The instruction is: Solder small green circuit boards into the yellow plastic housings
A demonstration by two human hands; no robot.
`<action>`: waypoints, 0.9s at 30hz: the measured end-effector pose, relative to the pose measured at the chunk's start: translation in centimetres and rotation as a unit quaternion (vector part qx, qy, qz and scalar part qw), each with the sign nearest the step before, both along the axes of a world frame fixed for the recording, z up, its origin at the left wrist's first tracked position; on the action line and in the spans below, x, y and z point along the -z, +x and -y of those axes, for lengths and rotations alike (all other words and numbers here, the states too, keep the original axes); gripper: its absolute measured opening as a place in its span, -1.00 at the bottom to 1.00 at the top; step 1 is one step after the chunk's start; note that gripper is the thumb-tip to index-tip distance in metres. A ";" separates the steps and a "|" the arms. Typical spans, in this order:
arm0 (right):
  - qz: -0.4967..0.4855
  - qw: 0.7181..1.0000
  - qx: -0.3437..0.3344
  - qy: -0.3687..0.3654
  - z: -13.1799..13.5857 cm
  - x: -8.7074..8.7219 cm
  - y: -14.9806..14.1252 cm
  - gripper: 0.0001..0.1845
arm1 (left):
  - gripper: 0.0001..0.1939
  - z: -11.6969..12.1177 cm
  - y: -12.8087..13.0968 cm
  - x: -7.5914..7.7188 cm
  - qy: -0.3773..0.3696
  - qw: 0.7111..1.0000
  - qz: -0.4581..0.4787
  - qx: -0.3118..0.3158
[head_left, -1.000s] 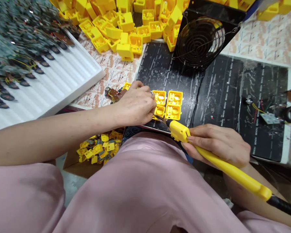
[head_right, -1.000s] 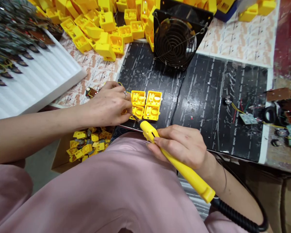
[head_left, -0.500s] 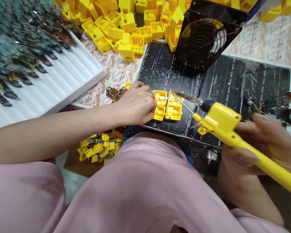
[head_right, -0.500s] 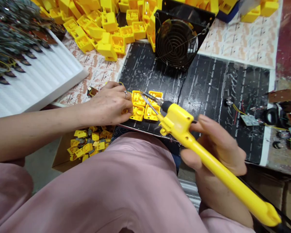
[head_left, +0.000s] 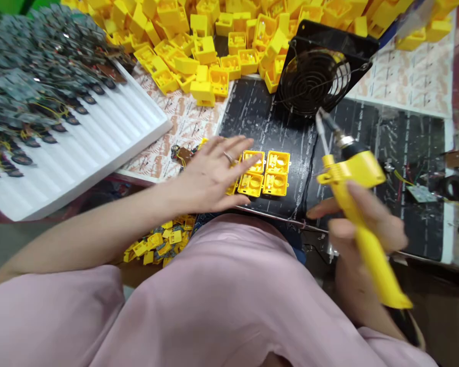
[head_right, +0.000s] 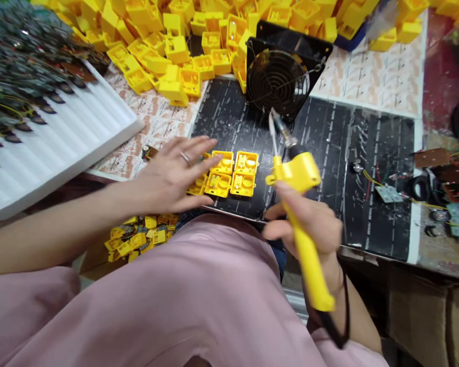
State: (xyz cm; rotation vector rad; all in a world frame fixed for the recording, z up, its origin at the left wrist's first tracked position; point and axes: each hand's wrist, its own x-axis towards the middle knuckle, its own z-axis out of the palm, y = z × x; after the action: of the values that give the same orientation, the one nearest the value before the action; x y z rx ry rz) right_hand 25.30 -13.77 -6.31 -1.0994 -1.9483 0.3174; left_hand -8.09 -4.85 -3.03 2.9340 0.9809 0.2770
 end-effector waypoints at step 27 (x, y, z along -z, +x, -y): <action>0.114 0.982 -0.050 0.140 -5.1 -0.2 -4.7 -0.48 | -0.45 -15.0 -19.0 -3.1 0.123 0.884 -0.105 -0.439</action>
State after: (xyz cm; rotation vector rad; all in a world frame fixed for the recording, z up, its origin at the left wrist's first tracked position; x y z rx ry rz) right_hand 20.57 -8.67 -6.14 -0.8858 -2.1752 -0.0343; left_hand -27.04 10.15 0.11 2.5075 2.4243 0.0949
